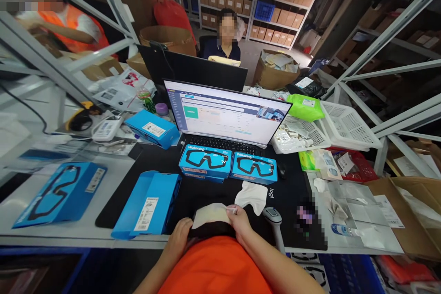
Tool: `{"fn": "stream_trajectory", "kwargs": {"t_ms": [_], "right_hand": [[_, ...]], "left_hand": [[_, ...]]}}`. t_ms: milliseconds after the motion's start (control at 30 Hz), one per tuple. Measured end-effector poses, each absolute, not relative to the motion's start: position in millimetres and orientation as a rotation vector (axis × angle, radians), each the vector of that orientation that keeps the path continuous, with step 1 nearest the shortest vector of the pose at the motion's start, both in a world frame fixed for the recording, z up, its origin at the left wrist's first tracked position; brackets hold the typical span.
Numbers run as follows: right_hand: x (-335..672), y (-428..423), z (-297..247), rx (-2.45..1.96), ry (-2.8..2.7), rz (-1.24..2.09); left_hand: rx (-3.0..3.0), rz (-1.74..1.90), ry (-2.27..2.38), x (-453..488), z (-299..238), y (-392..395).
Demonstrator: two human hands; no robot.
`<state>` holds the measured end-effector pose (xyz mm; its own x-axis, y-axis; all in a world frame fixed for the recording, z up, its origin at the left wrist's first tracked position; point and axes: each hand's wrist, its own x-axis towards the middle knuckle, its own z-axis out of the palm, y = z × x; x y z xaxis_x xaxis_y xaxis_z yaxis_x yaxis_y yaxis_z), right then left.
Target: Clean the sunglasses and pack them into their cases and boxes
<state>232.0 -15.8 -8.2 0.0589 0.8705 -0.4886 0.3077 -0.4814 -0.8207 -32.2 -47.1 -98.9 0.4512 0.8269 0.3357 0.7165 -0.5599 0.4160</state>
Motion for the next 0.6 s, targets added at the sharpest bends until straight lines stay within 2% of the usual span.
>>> {"fn": "stream_trajectory", "kwargs": {"t_ms": [167, 367, 600], "right_hand": [[227.2, -14.1, -4.8, -2.032, -1.389, 1.226], [220.5, -8.9, 14.8, -2.116, -1.74, 0.992], [236.7, 2.1, 32.1, -2.028, -2.136, 1.006]], "left_hand": [[2.452, 0.856, 1.405, -30.8, -99.0, -45.3], [2.442, 0.816, 1.415, -26.1, -86.4, -39.5], [2.386, 0.678, 1.492, -14.0, -58.2, -31.5]]}}
